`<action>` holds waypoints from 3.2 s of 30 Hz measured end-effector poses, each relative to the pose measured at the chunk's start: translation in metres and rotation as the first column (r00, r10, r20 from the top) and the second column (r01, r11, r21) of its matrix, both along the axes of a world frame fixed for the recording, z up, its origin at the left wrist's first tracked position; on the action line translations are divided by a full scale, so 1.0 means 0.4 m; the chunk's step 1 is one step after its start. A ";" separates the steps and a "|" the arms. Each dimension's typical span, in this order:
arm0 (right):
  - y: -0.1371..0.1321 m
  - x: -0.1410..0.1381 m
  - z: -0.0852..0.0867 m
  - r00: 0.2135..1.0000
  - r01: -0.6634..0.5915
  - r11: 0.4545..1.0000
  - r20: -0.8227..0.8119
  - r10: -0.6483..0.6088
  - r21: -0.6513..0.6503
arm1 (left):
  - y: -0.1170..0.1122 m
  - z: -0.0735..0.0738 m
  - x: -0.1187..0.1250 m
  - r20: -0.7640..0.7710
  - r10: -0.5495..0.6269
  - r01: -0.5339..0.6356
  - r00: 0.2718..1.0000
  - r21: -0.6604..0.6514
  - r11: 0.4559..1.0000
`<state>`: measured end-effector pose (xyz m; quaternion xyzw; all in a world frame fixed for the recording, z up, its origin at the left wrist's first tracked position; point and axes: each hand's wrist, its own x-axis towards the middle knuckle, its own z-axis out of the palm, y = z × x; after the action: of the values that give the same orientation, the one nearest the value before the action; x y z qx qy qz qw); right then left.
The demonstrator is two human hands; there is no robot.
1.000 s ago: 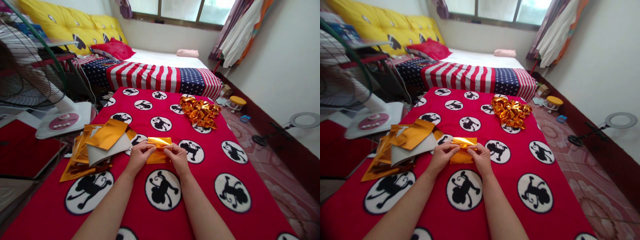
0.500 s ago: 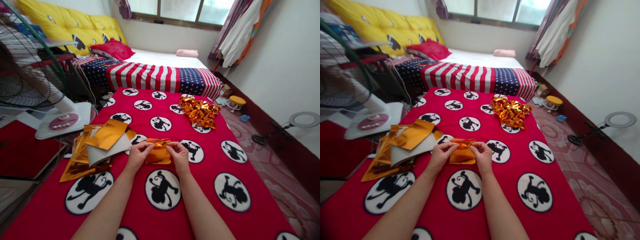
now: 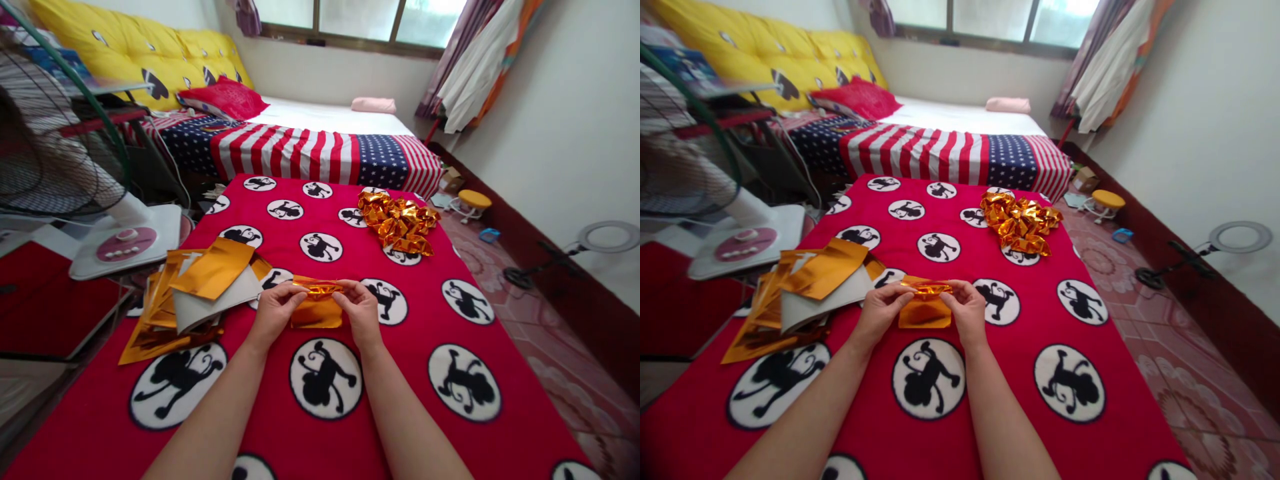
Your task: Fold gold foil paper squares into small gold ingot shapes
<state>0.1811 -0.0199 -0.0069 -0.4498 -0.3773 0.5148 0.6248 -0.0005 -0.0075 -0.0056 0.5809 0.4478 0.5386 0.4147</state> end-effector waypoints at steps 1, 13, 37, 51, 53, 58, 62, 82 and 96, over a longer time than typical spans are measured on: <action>0.001 0.001 -0.002 1.000 -0.002 1.000 -0.003 0.002 0.009 | 0.000 -0.001 0.000 0.002 -0.004 0.004 1.000 0.003 1.000; -0.006 0.007 0.015 0.999 -0.028 0.999 0.032 0.029 -0.026 | -0.005 0.009 -0.001 -0.109 0.007 -0.001 0.994 0.053 0.999; -0.007 -0.003 -0.014 0.977 -0.018 1.000 0.215 0.015 0.012 | -0.003 0.002 0.003 -0.105 0.126 -0.127 0.986 0.001 0.992; -0.009 -0.002 -0.012 0.979 0.035 0.999 0.200 -0.039 0.024 | 0.000 -0.015 0.002 0.025 0.065 -0.062 0.998 -0.123 0.990; -0.010 -0.002 -0.013 0.976 0.041 0.998 0.214 -0.049 0.039 | 0.000 -0.015 0.002 0.027 0.066 -0.062 0.997 -0.122 0.991; -0.010 -0.002 -0.010 0.971 0.066 0.995 0.223 -0.082 0.076 | 0.002 -0.021 0.002 0.021 0.072 -0.069 0.997 -0.096 0.993; -0.013 -0.002 -0.006 0.982 0.004 0.998 0.186 -0.015 0.059 | 0.006 -0.026 0.001 0.015 0.080 -0.078 0.997 -0.090 0.993; -0.015 -0.006 -0.009 0.976 -0.040 0.997 0.214 0.025 0.065 | 0.012 -0.031 -0.002 0.097 0.057 -0.043 0.994 -0.137 0.990; -0.009 -0.002 -0.025 0.953 0.044 0.995 0.294 -0.068 0.087 | 0.007 -0.027 0.001 0.046 0.069 -0.065 0.997 -0.086 0.994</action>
<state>0.1805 -0.0234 -0.0168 -0.5072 -0.4739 0.4082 0.5929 -0.0002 -0.0048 -0.0164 0.5340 0.4791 0.5470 0.4314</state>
